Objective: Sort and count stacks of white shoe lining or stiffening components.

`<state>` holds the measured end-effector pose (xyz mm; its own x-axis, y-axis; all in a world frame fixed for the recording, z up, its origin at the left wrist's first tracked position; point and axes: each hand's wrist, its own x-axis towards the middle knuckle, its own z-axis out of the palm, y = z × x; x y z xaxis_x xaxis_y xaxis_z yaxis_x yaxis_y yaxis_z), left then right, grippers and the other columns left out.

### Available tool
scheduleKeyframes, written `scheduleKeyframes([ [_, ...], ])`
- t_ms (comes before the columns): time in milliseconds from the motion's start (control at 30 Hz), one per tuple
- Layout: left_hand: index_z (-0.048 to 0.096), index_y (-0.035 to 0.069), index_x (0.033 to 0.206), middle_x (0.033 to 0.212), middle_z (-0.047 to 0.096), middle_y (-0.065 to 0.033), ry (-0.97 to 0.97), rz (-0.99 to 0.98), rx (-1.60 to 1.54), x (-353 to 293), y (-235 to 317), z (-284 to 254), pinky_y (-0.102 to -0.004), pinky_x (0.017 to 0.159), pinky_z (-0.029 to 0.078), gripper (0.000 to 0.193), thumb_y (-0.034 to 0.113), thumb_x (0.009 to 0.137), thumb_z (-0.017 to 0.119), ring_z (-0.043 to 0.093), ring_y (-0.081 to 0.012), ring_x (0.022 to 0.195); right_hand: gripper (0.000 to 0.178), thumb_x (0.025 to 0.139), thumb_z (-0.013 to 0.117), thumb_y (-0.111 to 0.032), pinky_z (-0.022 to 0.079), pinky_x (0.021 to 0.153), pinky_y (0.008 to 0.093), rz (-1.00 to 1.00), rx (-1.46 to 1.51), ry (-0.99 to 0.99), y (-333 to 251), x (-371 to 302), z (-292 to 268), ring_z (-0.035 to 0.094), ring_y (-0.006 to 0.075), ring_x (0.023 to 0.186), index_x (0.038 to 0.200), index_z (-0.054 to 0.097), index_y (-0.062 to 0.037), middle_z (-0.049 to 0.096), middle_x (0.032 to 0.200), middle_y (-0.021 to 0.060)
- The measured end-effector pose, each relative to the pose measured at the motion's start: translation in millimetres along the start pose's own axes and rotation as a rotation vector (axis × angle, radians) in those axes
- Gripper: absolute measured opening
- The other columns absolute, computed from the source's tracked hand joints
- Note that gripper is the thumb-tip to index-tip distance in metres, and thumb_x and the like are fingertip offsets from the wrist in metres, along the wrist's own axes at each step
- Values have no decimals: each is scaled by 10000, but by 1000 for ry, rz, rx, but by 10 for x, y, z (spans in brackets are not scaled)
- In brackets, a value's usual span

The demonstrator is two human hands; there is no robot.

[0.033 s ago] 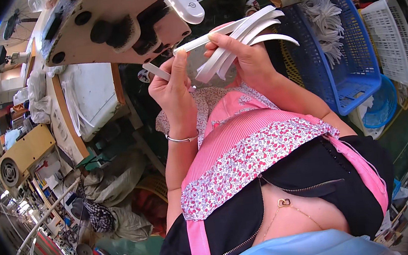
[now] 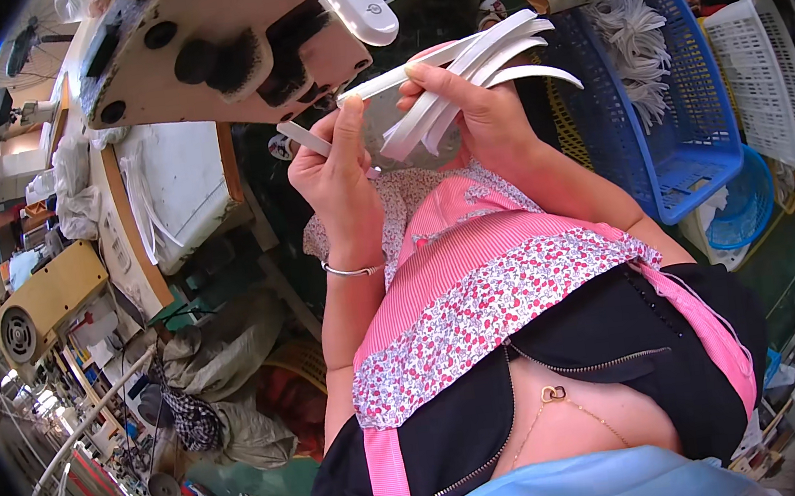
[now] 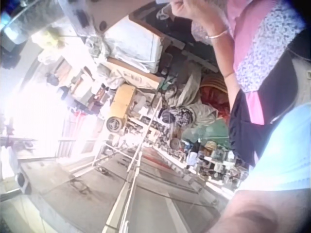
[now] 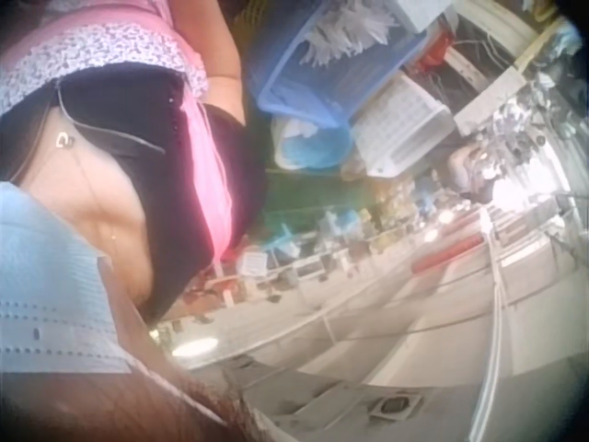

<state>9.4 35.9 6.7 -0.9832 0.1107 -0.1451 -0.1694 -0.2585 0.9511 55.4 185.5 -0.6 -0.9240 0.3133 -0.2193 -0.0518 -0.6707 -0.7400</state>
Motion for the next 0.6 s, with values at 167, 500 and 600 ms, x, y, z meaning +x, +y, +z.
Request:
scheduleKeyframes([
  [167,712,-58,904,644,581,9,31,23,49,18,46,-13,-190,444,212,171,110,879,738,349,-2,485,231,880,699,-135,574,710,300,3,-24,9,-8,10,31,700,179,792,1044,659,22,704,880,114],
  [500,717,-60,898,620,572,13,21,134,165,58,82,-128,-185,448,198,147,85,874,725,339,4,480,262,896,685,-147,568,773,299,32,-87,-117,-102,85,80,705,178,837,1088,635,23,701,930,123],
  [600,709,-70,923,591,510,42,70,158,74,52,54,-197,-190,441,181,144,69,893,692,296,8,471,254,894,679,-131,578,762,303,68,-29,-191,1,177,75,708,183,848,1076,638,41,700,939,129],
])
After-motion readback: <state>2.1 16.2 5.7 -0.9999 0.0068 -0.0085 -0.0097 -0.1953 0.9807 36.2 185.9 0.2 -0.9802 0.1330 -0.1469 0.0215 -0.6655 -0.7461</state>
